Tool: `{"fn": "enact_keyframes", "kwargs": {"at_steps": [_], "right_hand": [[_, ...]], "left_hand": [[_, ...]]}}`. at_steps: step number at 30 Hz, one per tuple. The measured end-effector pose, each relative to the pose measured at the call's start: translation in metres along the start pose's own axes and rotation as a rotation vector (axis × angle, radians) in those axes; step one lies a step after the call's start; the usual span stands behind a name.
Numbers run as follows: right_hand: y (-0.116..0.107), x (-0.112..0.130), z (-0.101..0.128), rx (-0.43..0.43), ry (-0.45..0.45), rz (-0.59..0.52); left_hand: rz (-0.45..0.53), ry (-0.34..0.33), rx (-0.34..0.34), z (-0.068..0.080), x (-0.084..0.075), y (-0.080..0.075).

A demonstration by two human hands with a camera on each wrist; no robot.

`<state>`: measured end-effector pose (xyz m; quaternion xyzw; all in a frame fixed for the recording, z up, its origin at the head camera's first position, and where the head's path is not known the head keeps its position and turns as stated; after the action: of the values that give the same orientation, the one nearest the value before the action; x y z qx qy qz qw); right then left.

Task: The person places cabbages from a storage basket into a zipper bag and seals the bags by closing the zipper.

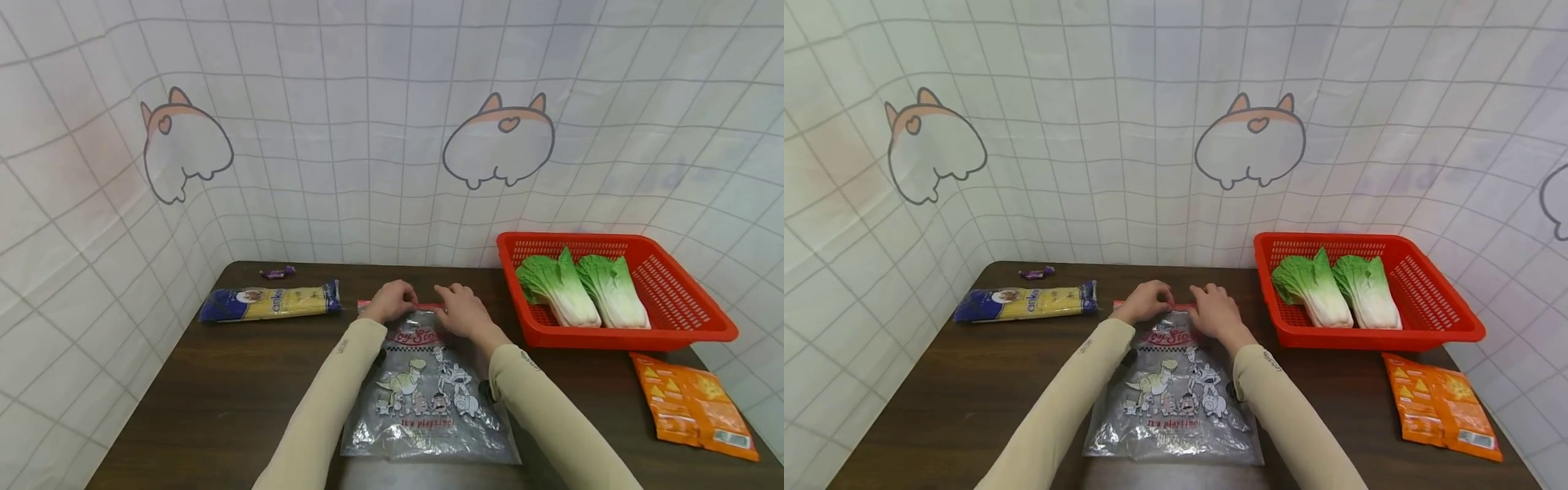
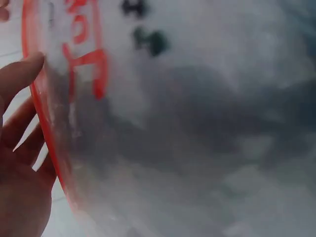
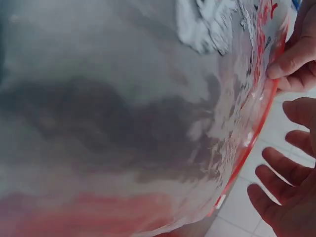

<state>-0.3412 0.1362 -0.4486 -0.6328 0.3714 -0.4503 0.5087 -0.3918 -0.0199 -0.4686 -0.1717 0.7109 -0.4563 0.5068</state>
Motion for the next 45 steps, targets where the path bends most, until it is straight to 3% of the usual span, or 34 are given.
{"fn": "enact_keyframes", "kwargs": {"at_steps": [8, 13, 15, 19, 22, 25, 27, 32, 35, 38, 41, 45], "right_hand": [[-0.01, 0.009, 0.003, 0.078, 0.013, -0.152], [-0.021, 0.013, 0.008, 0.141, -0.002, -0.229], [-0.026, 0.014, 0.01, 0.133, -0.03, -0.245], [-0.038, 0.016, 0.016, 0.084, -0.126, -0.234], [-0.048, 0.018, 0.023, 0.062, -0.18, -0.25], [-0.058, 0.022, 0.031, 0.063, -0.195, -0.291], [-0.065, 0.023, 0.035, 0.047, -0.192, -0.303], [-0.087, 0.022, 0.039, -0.024, -0.167, -0.361], [-0.097, 0.02, 0.041, -0.014, -0.171, -0.435], [-0.101, 0.021, 0.043, 0.05, -0.21, -0.539], [-0.105, 0.024, 0.046, 0.105, -0.262, -0.624], [-0.112, 0.025, 0.049, 0.092, -0.294, -0.611]], "left_hand": [[0.093, -0.032, 0.094, 0.011, -0.007, -0.023], [0.162, -0.062, 0.112, 0.026, -0.02, -0.035], [0.233, -0.048, 0.193, 0.034, -0.027, -0.038], [0.382, 0.016, 0.467, 0.054, -0.042, -0.045], [0.478, 0.064, 0.623, 0.068, -0.046, -0.047], [0.591, 0.085, 0.704, 0.079, -0.047, -0.047], [0.641, 0.083, 0.72, 0.084, -0.046, -0.047], [0.746, 0.084, 0.723, 0.093, -0.052, -0.049], [0.84, 0.112, 0.692, 0.095, -0.058, -0.053], [0.86, 0.17, 0.596, 0.095, -0.063, -0.058], [0.81, 0.206, 0.477, 0.093, -0.068, -0.061], [0.712, 0.191, 0.365, 0.092, -0.076, -0.064]]}}
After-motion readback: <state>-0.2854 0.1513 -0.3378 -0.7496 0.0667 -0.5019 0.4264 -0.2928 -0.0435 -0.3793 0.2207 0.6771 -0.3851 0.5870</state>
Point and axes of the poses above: each hand's wrist, its own z-axis away from the middle knuckle, its own y-axis out of the palm, x = y × z, the point moved 4 cm from there along -z, towards the middle knuckle, and after that the axes turned 4 degrees about z, right-handed, at the moved point
